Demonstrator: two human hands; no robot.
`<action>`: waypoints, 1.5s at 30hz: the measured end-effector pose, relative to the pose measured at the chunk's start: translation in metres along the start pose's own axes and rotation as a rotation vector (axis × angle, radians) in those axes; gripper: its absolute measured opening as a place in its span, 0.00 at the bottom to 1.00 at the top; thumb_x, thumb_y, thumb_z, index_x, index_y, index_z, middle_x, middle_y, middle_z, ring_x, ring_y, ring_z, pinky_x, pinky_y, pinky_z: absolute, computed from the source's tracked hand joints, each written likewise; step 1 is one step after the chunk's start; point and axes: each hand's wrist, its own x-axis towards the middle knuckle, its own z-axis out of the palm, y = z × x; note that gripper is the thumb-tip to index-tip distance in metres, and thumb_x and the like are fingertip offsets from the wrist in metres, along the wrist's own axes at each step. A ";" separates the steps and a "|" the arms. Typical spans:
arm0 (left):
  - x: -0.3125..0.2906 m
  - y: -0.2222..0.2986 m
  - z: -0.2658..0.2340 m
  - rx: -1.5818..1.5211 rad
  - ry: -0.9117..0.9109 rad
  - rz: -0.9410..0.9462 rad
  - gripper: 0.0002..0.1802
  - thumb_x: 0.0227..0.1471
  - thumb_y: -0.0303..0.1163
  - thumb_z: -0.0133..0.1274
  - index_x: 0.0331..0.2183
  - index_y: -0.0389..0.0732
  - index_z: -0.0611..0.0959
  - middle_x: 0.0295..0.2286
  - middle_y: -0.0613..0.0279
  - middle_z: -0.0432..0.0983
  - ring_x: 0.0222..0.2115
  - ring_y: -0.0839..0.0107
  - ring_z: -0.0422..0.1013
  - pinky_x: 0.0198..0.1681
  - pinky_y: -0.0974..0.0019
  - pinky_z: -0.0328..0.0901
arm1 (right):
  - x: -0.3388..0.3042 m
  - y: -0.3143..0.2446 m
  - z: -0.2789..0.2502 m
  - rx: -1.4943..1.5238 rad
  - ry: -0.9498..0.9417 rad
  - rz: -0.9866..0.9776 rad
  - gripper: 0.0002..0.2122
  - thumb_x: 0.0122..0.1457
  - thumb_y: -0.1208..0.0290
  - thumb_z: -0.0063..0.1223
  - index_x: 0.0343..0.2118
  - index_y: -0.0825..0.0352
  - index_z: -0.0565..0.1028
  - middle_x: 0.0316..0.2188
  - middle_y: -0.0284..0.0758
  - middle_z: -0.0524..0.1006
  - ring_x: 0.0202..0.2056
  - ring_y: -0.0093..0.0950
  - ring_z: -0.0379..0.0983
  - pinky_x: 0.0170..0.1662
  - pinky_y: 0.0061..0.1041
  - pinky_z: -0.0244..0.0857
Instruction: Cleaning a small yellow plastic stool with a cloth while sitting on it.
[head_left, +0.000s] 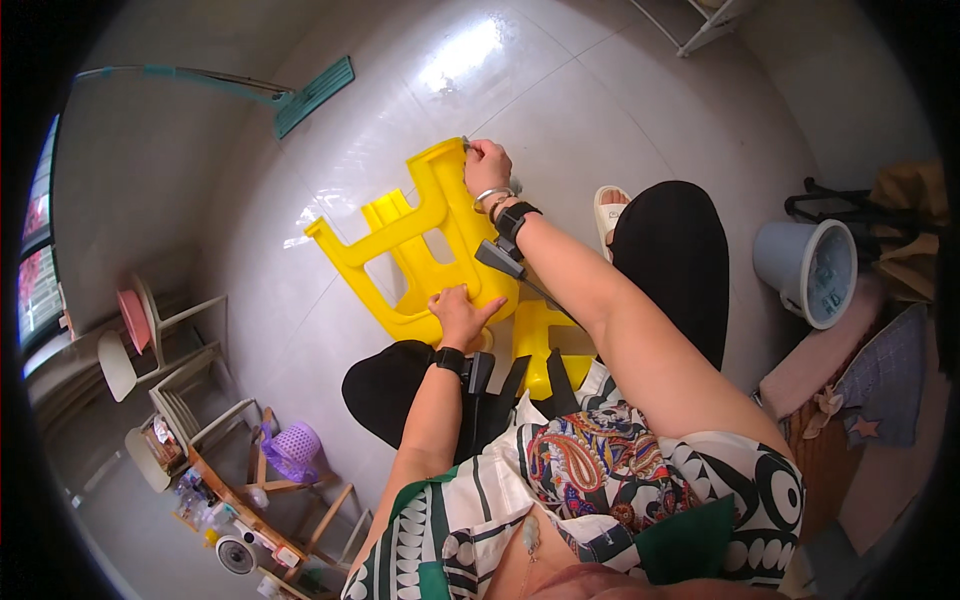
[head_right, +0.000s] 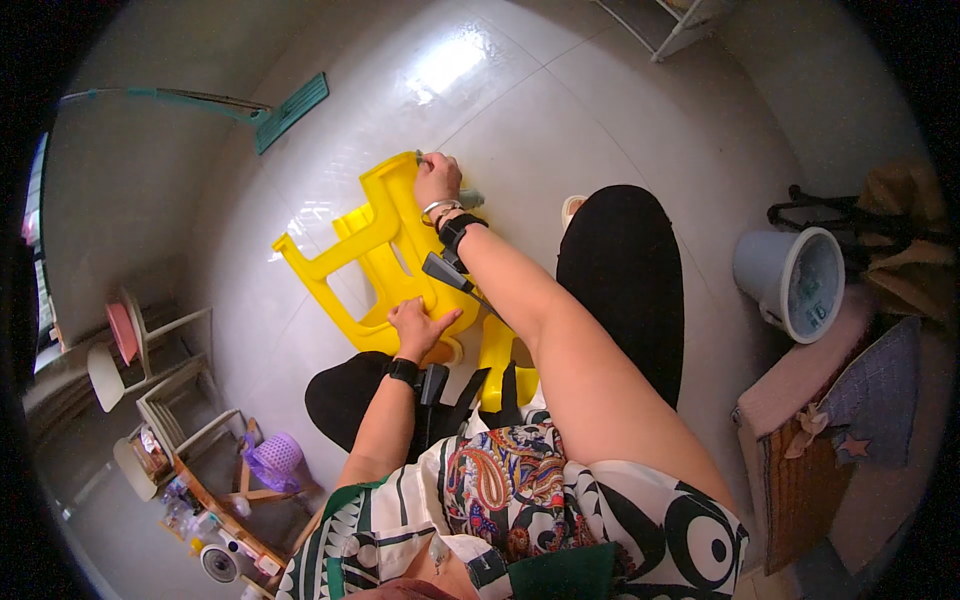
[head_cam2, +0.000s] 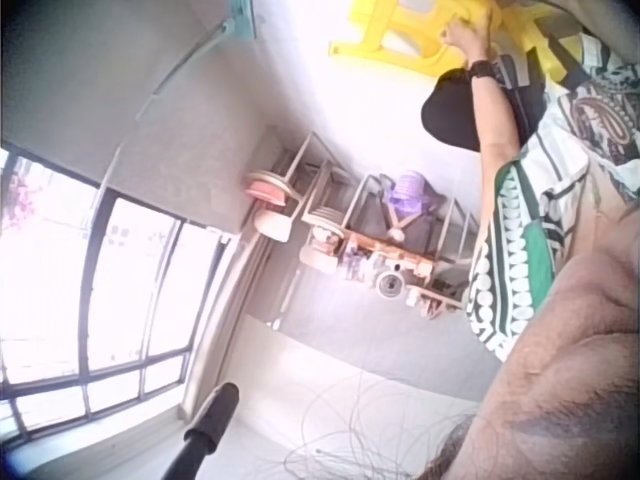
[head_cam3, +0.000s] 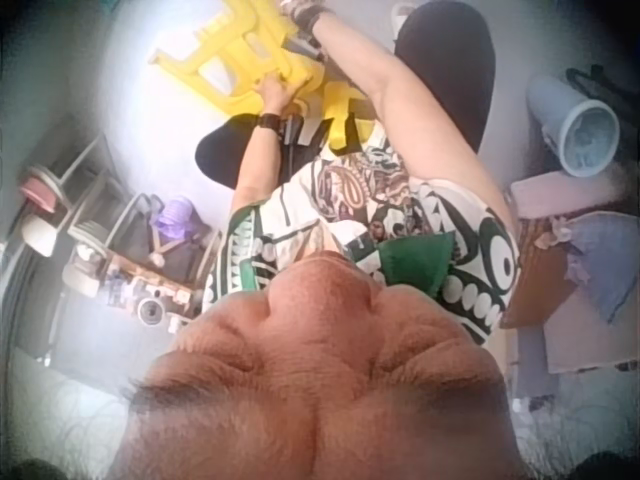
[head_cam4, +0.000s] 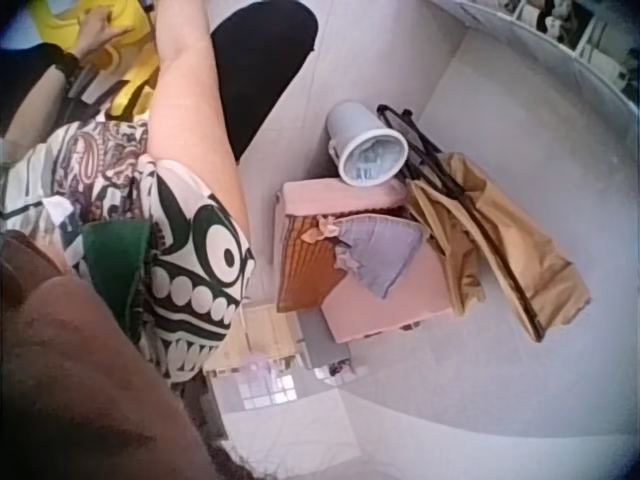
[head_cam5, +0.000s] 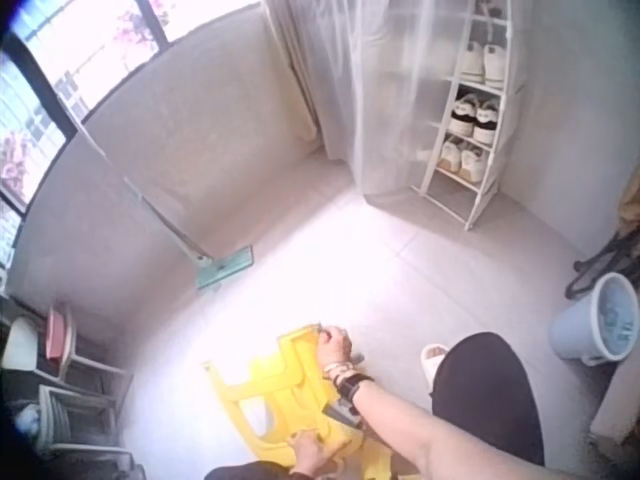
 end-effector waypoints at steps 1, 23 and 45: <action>-0.001 -0.002 0.000 0.000 0.001 -0.007 0.34 0.31 0.63 0.55 0.24 0.37 0.77 0.25 0.52 0.72 0.32 0.58 0.67 0.43 0.53 0.49 | -0.001 0.000 -0.002 0.001 -0.007 0.000 0.06 0.47 0.76 0.47 0.28 0.67 0.75 0.29 0.43 0.71 0.33 0.40 0.68 0.37 0.32 0.63; -0.002 -0.008 0.002 -0.013 0.044 -0.010 0.35 0.30 0.63 0.56 0.23 0.36 0.76 0.24 0.50 0.71 0.31 0.56 0.66 0.40 0.56 0.51 | -0.005 -0.034 -0.016 -0.256 -0.280 -0.674 0.08 0.49 0.76 0.41 0.30 0.64 0.74 0.31 0.36 0.70 0.37 0.35 0.66 0.39 0.30 0.63; 0.000 -0.006 0.000 0.016 -0.013 -0.031 0.35 0.31 0.64 0.54 0.24 0.37 0.76 0.25 0.52 0.72 0.32 0.58 0.67 0.44 0.54 0.48 | -0.011 0.001 -0.003 0.024 -0.120 -0.263 0.08 0.50 0.73 0.49 0.31 0.68 0.76 0.29 0.38 0.73 0.31 0.34 0.71 0.35 0.26 0.65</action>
